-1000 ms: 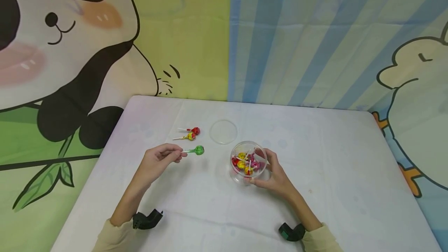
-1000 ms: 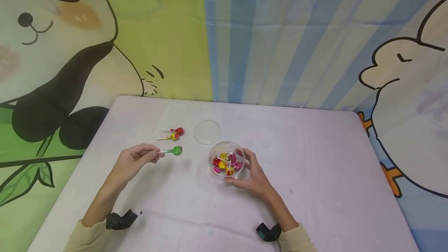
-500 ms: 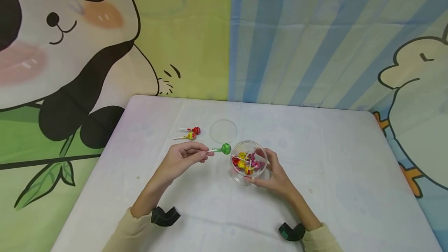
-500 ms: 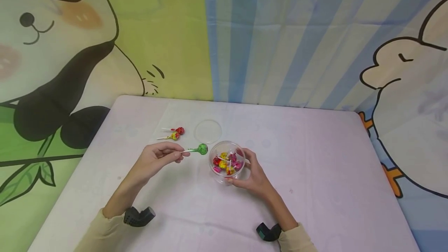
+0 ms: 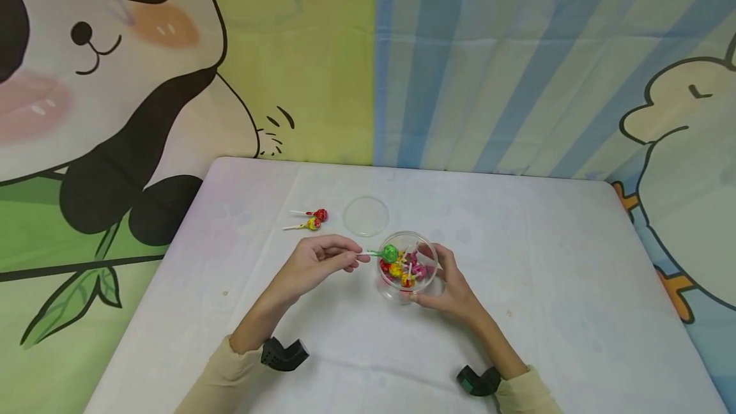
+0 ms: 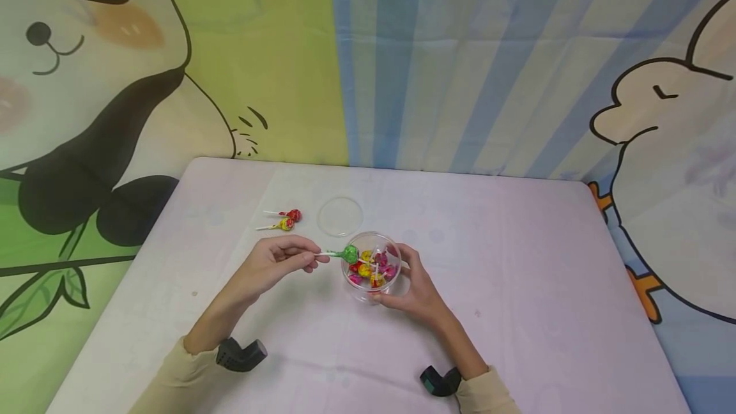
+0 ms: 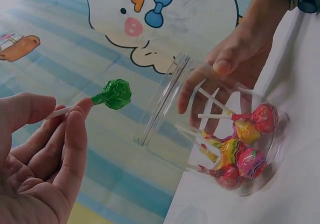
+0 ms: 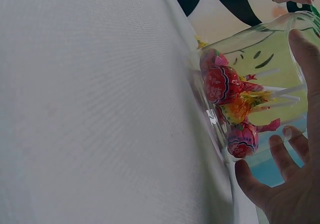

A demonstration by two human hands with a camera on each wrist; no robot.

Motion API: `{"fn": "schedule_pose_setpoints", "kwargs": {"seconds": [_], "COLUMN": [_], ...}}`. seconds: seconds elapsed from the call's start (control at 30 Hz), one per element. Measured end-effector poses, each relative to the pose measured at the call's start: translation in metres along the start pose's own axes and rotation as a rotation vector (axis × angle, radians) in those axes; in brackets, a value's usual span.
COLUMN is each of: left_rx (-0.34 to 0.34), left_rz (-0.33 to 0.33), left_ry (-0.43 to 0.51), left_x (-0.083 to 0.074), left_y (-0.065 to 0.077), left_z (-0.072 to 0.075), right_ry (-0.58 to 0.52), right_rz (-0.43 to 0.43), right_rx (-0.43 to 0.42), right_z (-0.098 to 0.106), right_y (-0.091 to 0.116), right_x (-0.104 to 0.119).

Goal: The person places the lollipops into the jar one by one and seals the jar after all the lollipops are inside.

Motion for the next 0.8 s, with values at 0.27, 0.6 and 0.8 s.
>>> {"fn": "schedule_pose_setpoints", "kwargs": {"seconds": [0.27, 0.6, 0.8], "left_rx": [0.073, 0.033, -0.041], "left_rz": [0.086, 0.102, 0.118], "left_ry": [-0.056, -0.112, -0.118], "left_x": [0.005, 0.002, 0.008], "left_y": [-0.004, 0.002, 0.016], "left_z": [-0.010, 0.005, 0.030], "right_ry": [0.016, 0.001, -0.007], "right_rz": [0.017, -0.008, 0.008], "right_rx": [-0.018, -0.017, -0.023], "right_z": [0.001, -0.001, 0.000], "right_y": [0.000, 0.000, -0.001], "right_x": [0.001, 0.000, 0.001]}}
Point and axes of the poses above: each hand's wrist, its own y-axis away from the middle knuckle, its own z-axis out of the back of the hand, x = y × z, the point moved 4 cm from there along -y, towards the middle knuckle, and after that the axes turned 15 degrees about y, right-handed, at the moved point
